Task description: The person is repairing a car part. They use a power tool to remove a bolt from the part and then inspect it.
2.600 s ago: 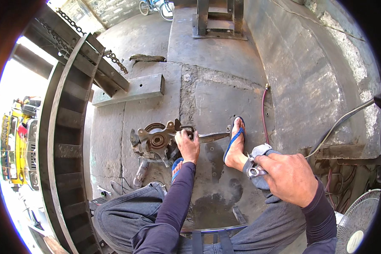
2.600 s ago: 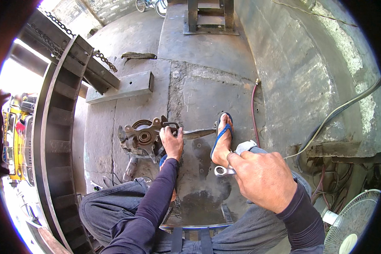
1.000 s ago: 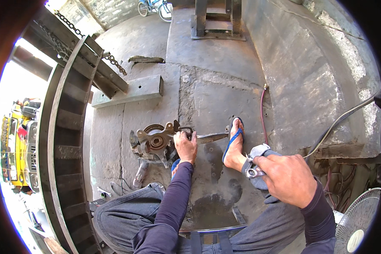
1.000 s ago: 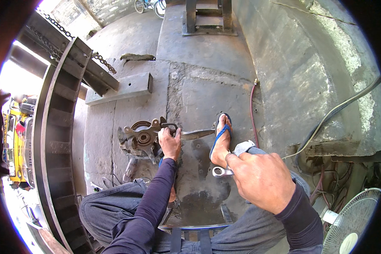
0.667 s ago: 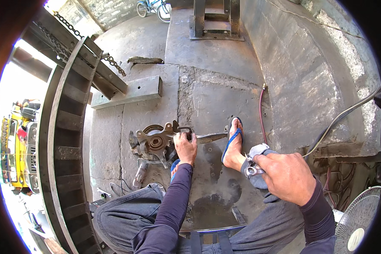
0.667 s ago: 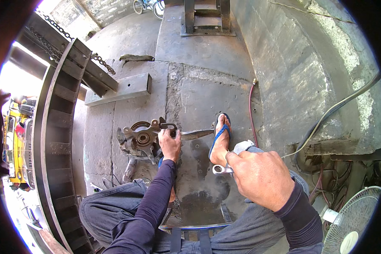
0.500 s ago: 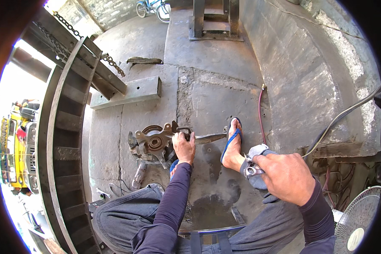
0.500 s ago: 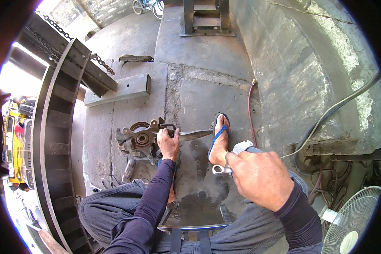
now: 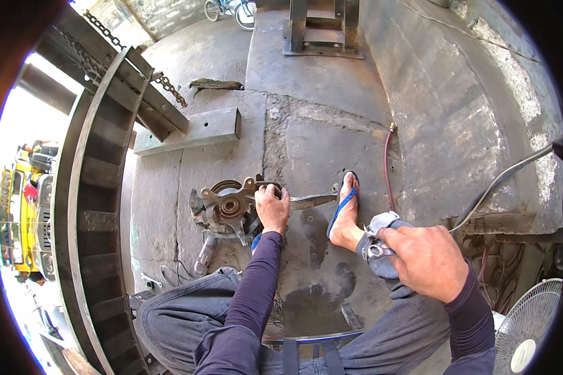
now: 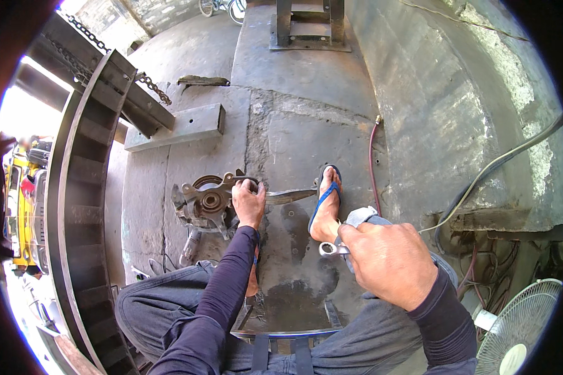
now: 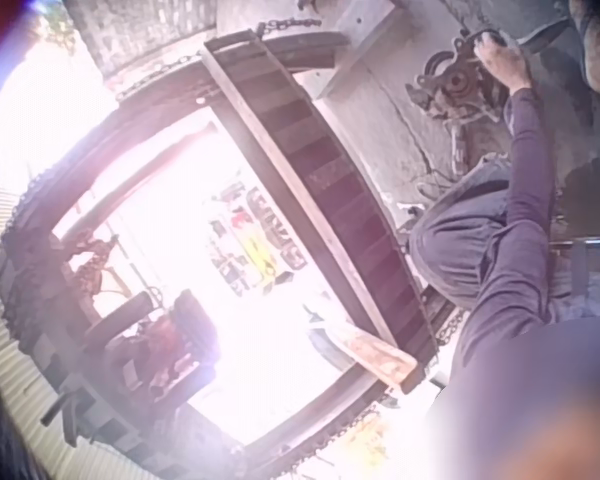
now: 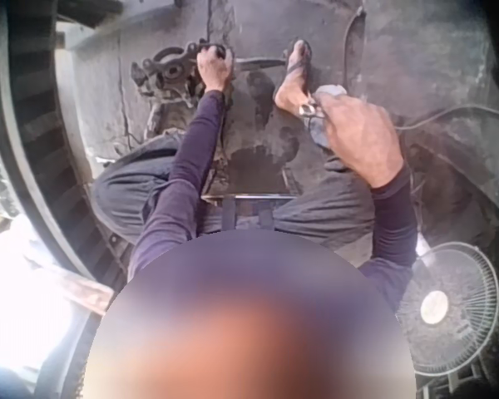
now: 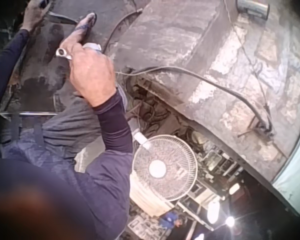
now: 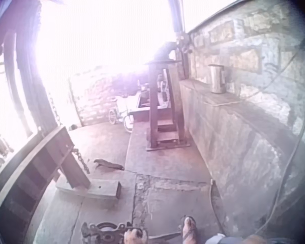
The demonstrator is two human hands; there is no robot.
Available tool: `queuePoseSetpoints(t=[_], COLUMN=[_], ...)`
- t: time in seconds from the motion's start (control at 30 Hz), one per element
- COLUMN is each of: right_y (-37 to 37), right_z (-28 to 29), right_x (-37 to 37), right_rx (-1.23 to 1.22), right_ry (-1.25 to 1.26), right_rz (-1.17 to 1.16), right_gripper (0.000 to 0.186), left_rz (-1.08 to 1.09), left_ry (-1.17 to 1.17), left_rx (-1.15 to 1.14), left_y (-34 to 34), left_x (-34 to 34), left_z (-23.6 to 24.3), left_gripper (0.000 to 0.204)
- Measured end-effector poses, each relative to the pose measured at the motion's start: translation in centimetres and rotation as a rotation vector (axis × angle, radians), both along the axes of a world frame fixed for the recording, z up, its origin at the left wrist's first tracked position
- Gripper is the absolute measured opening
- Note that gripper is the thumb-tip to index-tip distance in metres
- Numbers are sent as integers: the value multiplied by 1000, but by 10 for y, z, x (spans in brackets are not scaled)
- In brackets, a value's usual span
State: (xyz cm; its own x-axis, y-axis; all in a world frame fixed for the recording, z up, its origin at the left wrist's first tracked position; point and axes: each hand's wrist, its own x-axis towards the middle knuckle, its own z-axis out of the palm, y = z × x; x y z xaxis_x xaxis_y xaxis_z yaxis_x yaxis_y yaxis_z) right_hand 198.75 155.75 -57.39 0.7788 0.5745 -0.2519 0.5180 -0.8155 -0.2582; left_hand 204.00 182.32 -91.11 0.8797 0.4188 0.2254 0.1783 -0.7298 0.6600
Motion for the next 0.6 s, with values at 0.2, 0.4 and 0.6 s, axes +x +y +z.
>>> queuePoseSetpoints(t=[0.2, 0.4, 0.6], right_y=[2, 2, 2], right_z=[-1, 1, 2], right_x=[0, 0, 2], right_rx=[3, 9, -17], right_ry=[9, 14, 36], right_rz=[1, 21, 7], right_gripper=[18, 14, 21], left_rz=[21, 85, 97], left_ry=[83, 129, 377], left_rx=[-60, -221, -337], left_y=[0, 12, 47], left_x=[-3, 7, 35], left_z=[6, 12, -1], left_gripper=[23, 31, 65])
